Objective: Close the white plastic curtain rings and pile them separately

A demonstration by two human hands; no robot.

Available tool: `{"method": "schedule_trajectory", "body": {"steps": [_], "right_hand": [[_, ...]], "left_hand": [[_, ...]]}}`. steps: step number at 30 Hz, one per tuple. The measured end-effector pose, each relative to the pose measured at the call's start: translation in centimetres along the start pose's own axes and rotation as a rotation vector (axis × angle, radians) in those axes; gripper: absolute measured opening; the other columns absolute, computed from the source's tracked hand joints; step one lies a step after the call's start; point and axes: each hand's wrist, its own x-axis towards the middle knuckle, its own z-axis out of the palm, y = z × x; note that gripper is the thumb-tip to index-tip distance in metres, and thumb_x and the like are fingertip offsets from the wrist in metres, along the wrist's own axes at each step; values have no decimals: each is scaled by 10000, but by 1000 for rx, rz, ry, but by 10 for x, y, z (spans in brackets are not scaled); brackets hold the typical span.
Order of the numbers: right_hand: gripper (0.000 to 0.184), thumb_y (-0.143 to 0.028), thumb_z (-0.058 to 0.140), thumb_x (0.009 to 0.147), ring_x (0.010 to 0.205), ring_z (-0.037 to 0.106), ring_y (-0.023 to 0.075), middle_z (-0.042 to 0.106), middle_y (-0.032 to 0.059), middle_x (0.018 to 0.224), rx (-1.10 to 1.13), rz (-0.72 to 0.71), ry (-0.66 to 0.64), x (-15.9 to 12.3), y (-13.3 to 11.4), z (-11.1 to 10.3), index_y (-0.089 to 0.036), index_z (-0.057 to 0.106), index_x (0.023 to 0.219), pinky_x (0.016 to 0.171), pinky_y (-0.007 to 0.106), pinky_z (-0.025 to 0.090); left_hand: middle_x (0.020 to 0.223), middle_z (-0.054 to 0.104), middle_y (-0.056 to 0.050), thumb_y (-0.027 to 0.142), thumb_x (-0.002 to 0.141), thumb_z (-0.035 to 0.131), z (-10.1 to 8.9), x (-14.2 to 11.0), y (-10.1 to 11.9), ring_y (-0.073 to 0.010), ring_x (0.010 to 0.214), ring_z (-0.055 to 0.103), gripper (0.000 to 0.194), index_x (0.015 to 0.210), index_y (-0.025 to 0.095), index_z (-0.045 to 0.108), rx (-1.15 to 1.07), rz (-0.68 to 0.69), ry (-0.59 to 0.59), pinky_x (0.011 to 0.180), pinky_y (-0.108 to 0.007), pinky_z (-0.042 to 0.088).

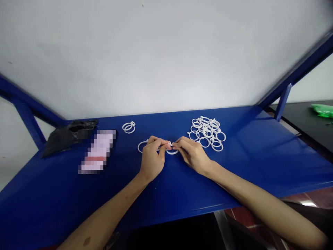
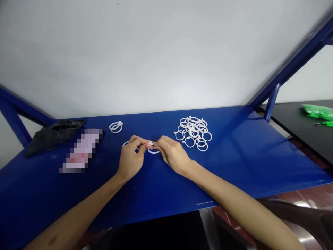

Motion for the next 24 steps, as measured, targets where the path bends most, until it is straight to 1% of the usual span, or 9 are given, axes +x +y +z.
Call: {"method": "schedule_trajectory", "body": {"steps": [5,9,12,17,21,24], "right_hand": [[238,-214,385,1060,803,607,143,645,71,911,-32,-26,-26,2,-4,-3,-183,586,936,708,268,510],[235,-188,370,1056,807,596,150,638,81,918,-89,-24,0,4,-5,-5,-171,593,984,710,274,506],[236,-133,360,1037,807,580,149,637,77,932,-153,-36,-12,4,-6,-6,-176,591,1012,703,268,495],[290,-64,327,999,817,567,166,637,75,933,-247,-127,-47,0,-7,-9,-176,587,1066,666,271,486],[319,-87,293,1024,769,542,177,640,78,903,-369,-201,-55,-1,-9,-10,-169,601,1041,638,290,470],[307,-124,309,1046,761,537,177,644,79,890,-436,-244,-49,1,-12,-9,-162,612,1016,641,297,464]], "left_hand": [[824,663,-12,160,925,569,-1,0,1,-147,796,640,203,771,222,687,32,80,20,777,-292,534],[836,680,-20,196,939,568,-2,2,4,-158,824,644,210,769,224,689,51,56,22,751,-288,538],[855,694,-28,225,953,551,-1,2,5,-169,853,648,237,752,227,676,58,50,32,770,-305,544],[825,686,-28,212,942,557,1,-3,2,-174,843,639,204,771,223,668,86,142,38,783,-315,543],[793,665,-19,167,926,556,0,-4,0,-172,808,624,184,785,223,659,113,213,49,754,-310,539],[784,657,-19,151,919,556,0,-4,-1,-171,803,619,181,781,221,649,123,237,44,743,-307,539]]}}
